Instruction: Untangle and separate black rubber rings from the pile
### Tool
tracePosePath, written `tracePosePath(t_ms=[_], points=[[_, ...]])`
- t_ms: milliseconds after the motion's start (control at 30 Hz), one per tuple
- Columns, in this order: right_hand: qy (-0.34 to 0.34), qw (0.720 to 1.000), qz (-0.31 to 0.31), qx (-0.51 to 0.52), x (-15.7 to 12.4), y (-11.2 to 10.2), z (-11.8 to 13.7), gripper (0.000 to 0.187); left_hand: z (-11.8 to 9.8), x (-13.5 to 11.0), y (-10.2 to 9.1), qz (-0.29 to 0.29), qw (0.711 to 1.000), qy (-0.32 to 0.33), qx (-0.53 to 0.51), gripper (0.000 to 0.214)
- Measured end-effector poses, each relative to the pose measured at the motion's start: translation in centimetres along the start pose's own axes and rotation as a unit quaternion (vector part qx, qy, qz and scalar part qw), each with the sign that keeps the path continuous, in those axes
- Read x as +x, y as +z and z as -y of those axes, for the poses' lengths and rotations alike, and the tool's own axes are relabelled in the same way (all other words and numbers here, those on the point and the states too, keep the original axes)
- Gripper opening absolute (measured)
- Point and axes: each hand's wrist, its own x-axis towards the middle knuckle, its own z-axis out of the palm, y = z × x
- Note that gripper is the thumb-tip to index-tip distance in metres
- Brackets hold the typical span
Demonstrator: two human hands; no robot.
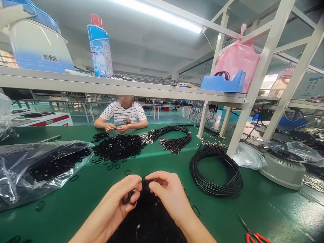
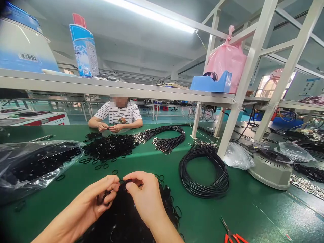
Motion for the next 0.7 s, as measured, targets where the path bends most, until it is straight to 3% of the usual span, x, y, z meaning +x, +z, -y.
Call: tracePosePath(t_ms=[133, 333, 467, 633, 700], points=[[-0.016, 0.999, -0.003, -0.032, -0.2, 0.0, -0.1, 0.022, 0.9, 0.2, 0.0, 0.022, 0.984, 0.041, 0.174, 0.032], [-0.001, 1.000, -0.024, -0.006, 0.2, -0.7, 0.0, 0.015, 0.4, 0.4, -1.2, -0.033, 0.985, 0.040, 0.166, 0.037], [0.005, 1.000, -0.003, -0.001, 0.1, -0.6, 0.2, 0.011, 0.3, 0.3, -1.4, 0.010, 0.975, 0.042, 0.217, 0.038], [0.008, 0.999, 0.023, 0.034, -0.1, -0.1, -0.1, 0.024, 0.6, 0.0, -0.9, 0.067, 0.957, 0.046, 0.280, 0.038], [0.012, 0.999, 0.019, 0.032, 0.1, -0.2, -0.3, 0.020, 0.4, -0.1, -0.7, 0.070, 0.953, 0.050, 0.290, 0.038]])
